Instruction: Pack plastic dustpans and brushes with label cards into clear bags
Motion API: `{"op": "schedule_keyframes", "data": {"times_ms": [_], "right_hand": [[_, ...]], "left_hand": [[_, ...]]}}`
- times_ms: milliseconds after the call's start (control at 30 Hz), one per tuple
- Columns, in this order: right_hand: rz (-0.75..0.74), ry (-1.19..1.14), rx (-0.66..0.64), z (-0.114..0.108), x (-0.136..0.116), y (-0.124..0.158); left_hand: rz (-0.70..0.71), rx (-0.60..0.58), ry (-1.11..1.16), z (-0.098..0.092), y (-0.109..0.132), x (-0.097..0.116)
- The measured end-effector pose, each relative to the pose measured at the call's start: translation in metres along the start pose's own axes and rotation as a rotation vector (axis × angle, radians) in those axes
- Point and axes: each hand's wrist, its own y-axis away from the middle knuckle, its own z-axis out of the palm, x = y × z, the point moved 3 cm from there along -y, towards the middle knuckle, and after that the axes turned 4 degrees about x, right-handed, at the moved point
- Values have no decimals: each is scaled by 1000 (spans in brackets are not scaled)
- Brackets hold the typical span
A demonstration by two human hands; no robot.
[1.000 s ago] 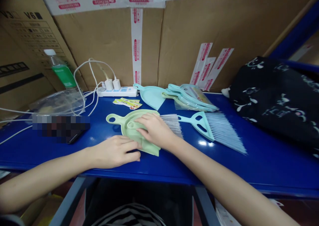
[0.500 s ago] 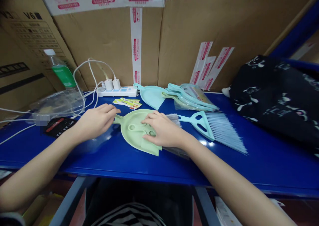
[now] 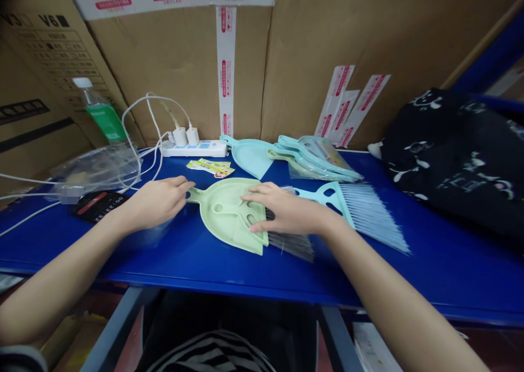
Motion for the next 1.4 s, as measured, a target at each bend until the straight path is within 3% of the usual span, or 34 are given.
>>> {"op": "schedule_keyframes", "data": {"times_ms": [433,833,1100,1267,1400], "right_hand": [[-46,220,211,5,-12,-5],[-72,20,377,11,-20,-13],[-77,-48,407,19,-28,-21],[-74,-87,293,20,-26,-19],[-34,-67,117,20,-22,-15]], "left_hand": [[12,21,23,2,-1,1],[120,176,363,7,2,5],[49,198,548,7,-2,7],[0,170,741,11,-8,6],[-80,20,1079,22,-12,4]]}}
